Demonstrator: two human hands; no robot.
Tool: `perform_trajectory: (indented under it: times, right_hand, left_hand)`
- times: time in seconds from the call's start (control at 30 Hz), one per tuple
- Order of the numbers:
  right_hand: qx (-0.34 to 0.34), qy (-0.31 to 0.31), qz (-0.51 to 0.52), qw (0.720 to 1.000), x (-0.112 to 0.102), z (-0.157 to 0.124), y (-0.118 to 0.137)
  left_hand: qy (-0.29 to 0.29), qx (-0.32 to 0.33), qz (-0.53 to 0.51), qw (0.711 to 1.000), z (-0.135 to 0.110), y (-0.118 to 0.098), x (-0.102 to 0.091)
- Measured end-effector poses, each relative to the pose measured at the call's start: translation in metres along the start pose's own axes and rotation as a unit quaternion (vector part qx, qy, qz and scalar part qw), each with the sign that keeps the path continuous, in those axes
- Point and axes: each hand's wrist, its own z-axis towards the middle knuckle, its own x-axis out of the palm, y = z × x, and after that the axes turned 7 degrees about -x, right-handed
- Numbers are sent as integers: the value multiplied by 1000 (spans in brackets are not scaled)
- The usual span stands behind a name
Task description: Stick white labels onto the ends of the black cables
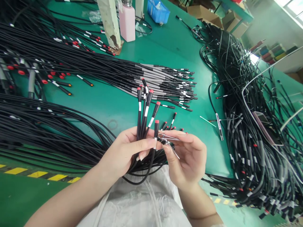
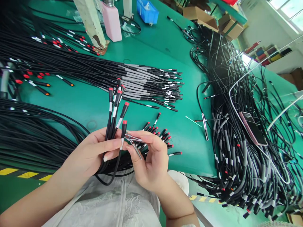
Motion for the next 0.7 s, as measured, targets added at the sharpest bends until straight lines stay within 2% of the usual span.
perform_trajectory:
  times: [0.27, 0.5, 0.7]
  right_hand:
    - [-14, 18, -3, 1000, -3, -1, 2]
    - [-50, 37, -59, 996, -7, -2, 2]
    - [-25, 36, -146, 988, -8, -3, 1]
  left_hand:
    - [-4, 5, 7, 1000, 0, 2, -2]
    - [-8, 15, 27, 999, -1, 4, -2]
    - [-29, 8, 37, 999, 0, 8, -4]
